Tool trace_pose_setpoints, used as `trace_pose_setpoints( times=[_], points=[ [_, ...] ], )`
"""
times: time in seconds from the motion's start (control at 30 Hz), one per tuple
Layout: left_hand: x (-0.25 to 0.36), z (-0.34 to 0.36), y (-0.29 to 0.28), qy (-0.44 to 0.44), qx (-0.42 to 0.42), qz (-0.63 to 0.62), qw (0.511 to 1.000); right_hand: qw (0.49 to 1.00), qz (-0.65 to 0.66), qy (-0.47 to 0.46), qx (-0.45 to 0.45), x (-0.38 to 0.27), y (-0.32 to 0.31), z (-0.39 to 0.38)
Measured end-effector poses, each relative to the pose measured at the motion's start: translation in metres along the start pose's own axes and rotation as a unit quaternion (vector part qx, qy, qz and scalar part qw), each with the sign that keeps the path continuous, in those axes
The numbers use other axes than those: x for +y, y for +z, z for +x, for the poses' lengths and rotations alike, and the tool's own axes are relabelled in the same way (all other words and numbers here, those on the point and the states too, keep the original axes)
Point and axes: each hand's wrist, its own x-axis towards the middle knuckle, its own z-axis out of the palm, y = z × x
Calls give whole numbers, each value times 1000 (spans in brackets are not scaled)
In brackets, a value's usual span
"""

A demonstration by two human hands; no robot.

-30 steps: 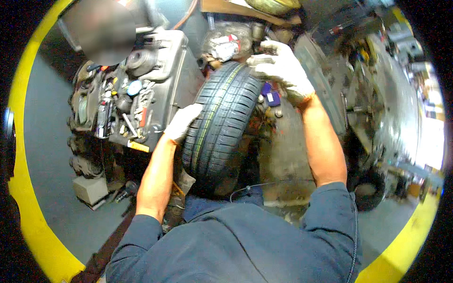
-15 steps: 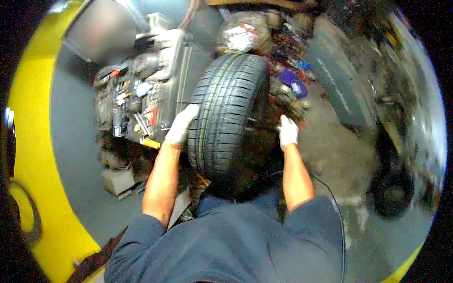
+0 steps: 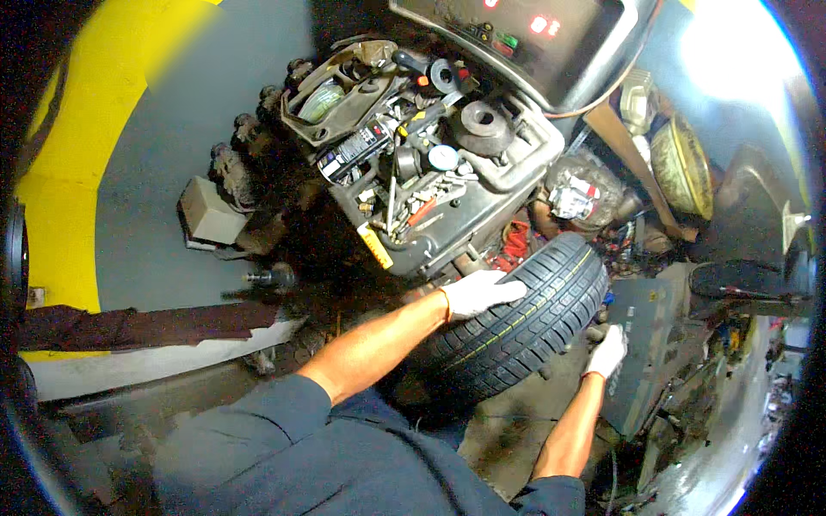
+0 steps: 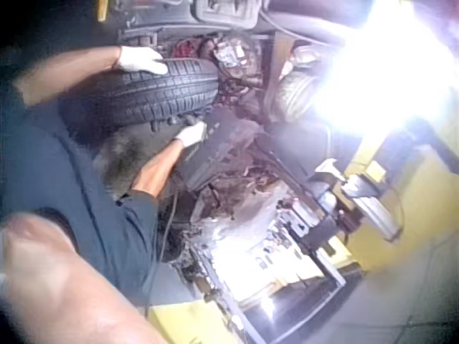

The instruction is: The person mounts a wheel and tire onto a balancing machine, cleans the rim using a spray and a cloth, spins the wheel, and attaches adhesive weights to the inner rim by hand.

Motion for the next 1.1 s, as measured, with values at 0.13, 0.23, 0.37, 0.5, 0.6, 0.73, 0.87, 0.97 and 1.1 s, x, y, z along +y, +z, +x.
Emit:
trace_pose_setpoints(
  times=[0.13, 0.23, 0.37, 0.5, 0.6, 0.73, 0.87, 0.97, 1.1],
  points=[
    [14, 12, 2, 7, -7, 42, 999, 930, 266, -156, 202, -272, 74, 55],
    [-17, 23, -7, -60, 18, 126, 990, 973, 111, -145, -142, -397, 268, 13],
    [-8, 4, -9, 120, -316, -254, 906, 859, 328, 222, -324, -399, 491, 51],
    [-92, 57, 16, 65, -227, -384, 893, 864, 248, 348, -265, -442, 567, 37],
    [-89, 32, 26, 55, -247, -433, 865, 947, 117, 245, -173, -392, 579, 98],
    [-86, 27, 2, 84, -188, -272, 940, 978, 18, 204, -50, -377, 594, 99],
    [-92, 42, 13, 131, -130, -71, 980, 991, 54, 80, -94, -344, 586, 147],
    [-106, 47, 12, 157, -70, 48, 984, 828, -504, -217, -117, -343, 597, 143],
    [-96, 52, 34, 229, -17, 229, 946, 958, -228, -55, -166, -336, 572, 150]
  ],
)
